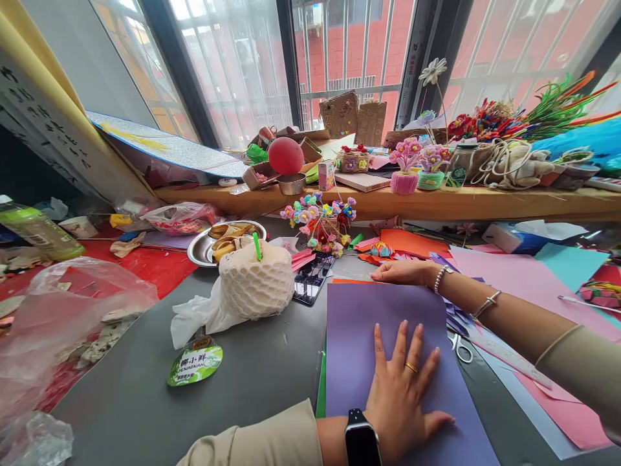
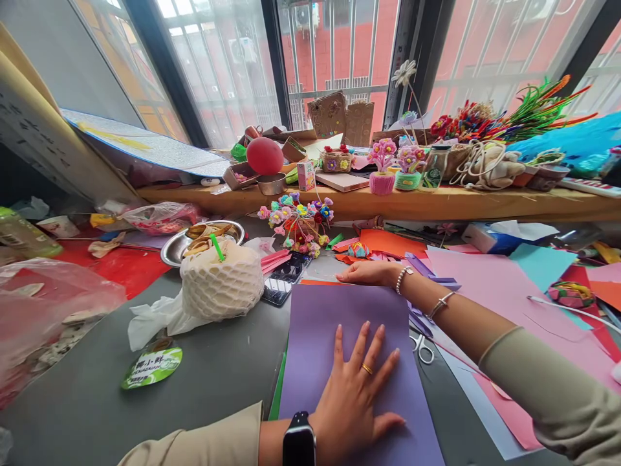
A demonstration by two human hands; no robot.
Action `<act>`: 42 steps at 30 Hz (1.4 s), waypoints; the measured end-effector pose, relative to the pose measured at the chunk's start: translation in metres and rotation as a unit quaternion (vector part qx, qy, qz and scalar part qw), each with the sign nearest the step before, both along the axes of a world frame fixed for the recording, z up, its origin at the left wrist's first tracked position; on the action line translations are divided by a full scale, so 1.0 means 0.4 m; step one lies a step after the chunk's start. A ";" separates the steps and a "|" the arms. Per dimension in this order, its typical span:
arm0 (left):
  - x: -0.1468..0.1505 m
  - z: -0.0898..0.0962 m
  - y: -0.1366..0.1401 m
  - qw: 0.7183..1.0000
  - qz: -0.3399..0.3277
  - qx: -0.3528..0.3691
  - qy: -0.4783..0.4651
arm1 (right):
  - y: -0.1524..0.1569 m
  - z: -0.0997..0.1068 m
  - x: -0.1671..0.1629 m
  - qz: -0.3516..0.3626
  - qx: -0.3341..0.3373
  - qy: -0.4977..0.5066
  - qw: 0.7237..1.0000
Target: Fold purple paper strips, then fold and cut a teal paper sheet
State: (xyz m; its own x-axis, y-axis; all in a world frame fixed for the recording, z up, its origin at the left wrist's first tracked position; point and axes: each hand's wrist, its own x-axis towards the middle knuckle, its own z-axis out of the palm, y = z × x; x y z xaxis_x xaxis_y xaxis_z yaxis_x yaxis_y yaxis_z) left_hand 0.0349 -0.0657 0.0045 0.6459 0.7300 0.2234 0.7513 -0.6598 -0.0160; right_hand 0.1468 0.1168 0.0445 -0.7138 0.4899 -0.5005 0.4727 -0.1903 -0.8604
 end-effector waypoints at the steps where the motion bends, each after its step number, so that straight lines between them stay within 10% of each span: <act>1: 0.000 0.000 0.000 1.000 -0.001 0.000 0.000 | -0.001 0.001 0.000 0.004 0.001 0.001 1.000; 30: 0.002 -0.011 -0.002 1.000 -0.005 -0.017 -0.016 | 0.008 0.011 -0.031 0.024 -0.023 0.007 0.999; 42: 0.003 -0.016 -0.005 1.000 -0.015 -0.020 -0.009 | 0.051 0.026 -0.063 0.146 0.125 -0.104 0.976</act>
State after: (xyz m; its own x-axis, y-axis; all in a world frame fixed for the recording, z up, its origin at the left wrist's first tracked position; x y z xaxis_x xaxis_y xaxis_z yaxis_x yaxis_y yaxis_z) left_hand 0.0362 -0.0675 -0.0020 0.6636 0.7193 0.2054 0.7312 -0.6817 0.0246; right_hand 0.1216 0.1372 0.0548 -0.7366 0.4063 -0.5407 0.6452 0.1824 -0.7419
